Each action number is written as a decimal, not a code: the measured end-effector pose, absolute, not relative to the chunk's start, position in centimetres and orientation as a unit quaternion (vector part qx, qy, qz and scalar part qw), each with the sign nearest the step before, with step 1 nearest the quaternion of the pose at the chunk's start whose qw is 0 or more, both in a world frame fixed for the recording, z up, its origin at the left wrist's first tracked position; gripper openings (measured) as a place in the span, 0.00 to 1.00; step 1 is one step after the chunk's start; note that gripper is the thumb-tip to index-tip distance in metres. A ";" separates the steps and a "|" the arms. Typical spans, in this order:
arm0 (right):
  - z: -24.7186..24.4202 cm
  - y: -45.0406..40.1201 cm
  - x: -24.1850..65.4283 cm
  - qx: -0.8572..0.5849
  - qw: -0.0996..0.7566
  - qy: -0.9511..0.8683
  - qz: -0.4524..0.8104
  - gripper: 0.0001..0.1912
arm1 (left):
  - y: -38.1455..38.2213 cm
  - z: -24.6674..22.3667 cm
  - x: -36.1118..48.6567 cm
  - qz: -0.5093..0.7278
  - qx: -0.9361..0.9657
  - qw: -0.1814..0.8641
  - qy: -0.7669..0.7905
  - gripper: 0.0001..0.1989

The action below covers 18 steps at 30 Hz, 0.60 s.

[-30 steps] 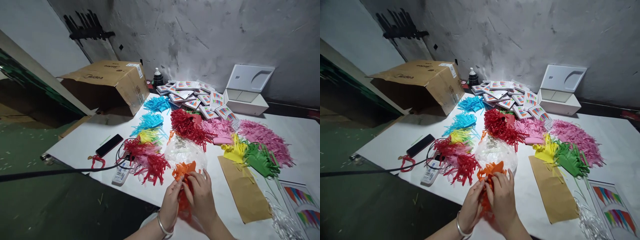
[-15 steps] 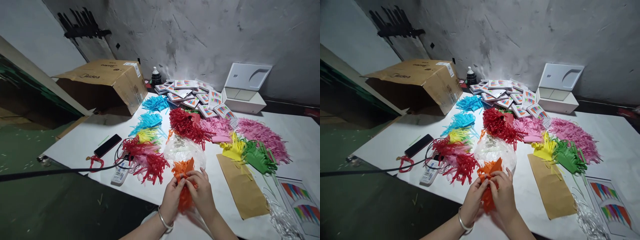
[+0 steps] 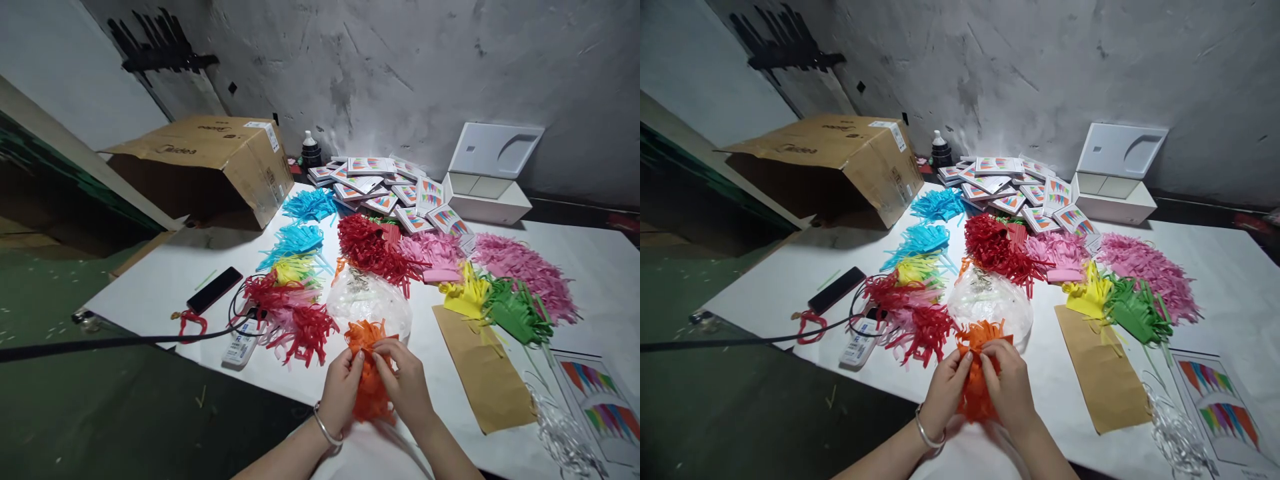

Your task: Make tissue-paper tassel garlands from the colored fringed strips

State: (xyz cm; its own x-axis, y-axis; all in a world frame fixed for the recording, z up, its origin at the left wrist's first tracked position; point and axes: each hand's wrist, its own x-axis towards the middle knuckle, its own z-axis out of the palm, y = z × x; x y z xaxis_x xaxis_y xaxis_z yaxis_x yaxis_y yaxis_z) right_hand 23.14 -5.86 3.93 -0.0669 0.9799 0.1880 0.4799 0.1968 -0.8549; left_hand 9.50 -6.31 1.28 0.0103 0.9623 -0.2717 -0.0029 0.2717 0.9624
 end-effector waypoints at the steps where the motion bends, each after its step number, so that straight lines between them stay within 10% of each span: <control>1: 3.8 -5.8 23.2 -0.546 0.405 -0.687 0.259 0.08 | -6.2 1.4 9.3 0.404 0.472 0.533 0.574 0.15; 7: 3.5 -6.1 23.1 -0.520 0.324 -0.787 0.063 0.14 | -5.8 1.9 8.7 0.355 0.622 0.415 0.560 0.13; 18: 4.5 -5.5 24.2 -0.588 0.310 -0.636 0.392 0.12 | -4.1 2.7 6.4 0.273 0.777 0.364 0.434 0.14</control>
State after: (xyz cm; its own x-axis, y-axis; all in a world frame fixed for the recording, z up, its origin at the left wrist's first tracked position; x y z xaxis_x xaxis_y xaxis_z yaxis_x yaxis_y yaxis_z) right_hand 24.16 -5.51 4.54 -0.1150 0.9911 -0.0667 0.5050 0.0005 -0.8631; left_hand 6.45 -4.06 2.74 0.4732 0.8743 0.1079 0.4760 -0.3568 0.8038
